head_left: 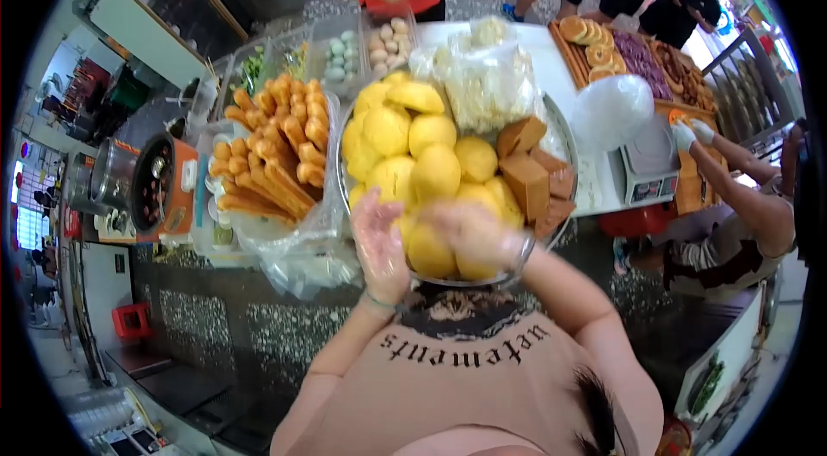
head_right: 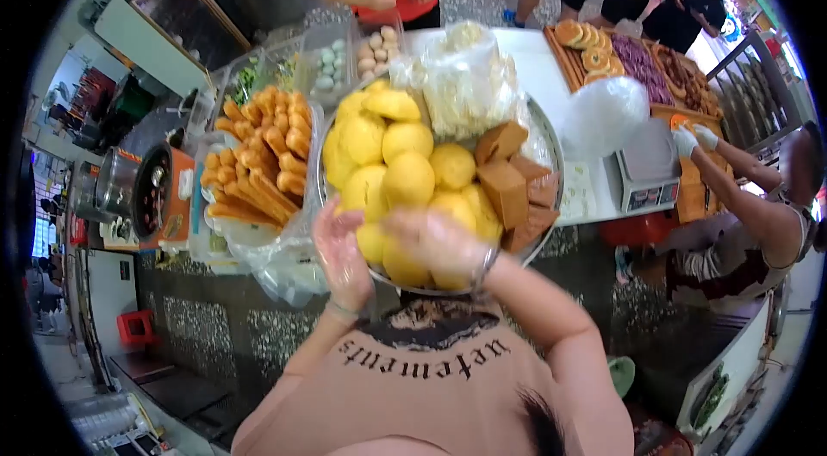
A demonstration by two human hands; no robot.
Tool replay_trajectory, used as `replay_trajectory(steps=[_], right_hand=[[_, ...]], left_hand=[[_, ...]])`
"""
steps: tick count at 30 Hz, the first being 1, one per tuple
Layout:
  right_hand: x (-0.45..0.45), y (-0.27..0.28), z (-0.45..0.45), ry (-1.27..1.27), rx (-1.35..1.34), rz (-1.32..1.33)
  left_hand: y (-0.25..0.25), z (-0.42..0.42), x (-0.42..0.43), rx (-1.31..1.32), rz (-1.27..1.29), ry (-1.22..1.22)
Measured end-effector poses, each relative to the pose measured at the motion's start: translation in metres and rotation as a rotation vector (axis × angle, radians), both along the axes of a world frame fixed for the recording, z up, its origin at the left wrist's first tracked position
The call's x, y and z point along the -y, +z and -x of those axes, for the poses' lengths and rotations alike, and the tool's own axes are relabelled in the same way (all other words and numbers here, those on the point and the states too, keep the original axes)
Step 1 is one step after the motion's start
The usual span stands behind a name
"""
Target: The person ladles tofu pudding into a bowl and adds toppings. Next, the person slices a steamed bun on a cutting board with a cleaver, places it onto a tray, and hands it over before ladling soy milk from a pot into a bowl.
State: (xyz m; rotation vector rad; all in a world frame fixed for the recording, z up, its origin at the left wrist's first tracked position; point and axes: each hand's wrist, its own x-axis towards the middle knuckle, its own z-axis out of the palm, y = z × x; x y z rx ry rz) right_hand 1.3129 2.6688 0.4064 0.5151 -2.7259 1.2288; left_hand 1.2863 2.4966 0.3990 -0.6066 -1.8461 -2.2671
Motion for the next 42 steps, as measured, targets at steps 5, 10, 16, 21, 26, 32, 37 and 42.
replay_trajectory(steps=[5, 10, 16, 21, 26, 32, 37, 42], right_hand=[[-0.031, 0.034, 0.055, -0.253, 0.147, -0.270], [-0.029, 0.009, 0.085, -0.238, 0.353, -0.589], [-0.021, 0.009, 0.069, -0.101, 0.284, -0.594], [-0.021, 0.015, 0.069, -0.104, 0.314, -0.550], [-0.020, 0.011, 0.068, -0.132, 0.310, -0.509], [-0.021, 0.014, 0.062, -0.145, 0.294, -0.487], [-0.082, 0.029, 0.033, -0.480, -0.074, -0.293], [-0.330, 0.043, -0.010, -1.207, -0.799, -0.598]], left_hand=[[-0.004, -0.001, 0.007, 0.144, 0.026, 0.049], [-0.016, -0.003, 0.008, 0.231, 0.037, -0.001], [-0.025, -0.013, 0.004, 0.266, 0.003, -0.064], [-0.021, -0.014, -0.002, 0.280, -0.015, -0.110], [-0.028, -0.015, -0.009, 0.306, -0.020, -0.157], [-0.034, -0.015, -0.023, 0.307, 0.036, -0.238], [-0.024, -0.018, -0.028, 0.372, 0.083, -0.212], [-0.020, -0.021, -0.017, 0.420, 0.150, -0.091]])
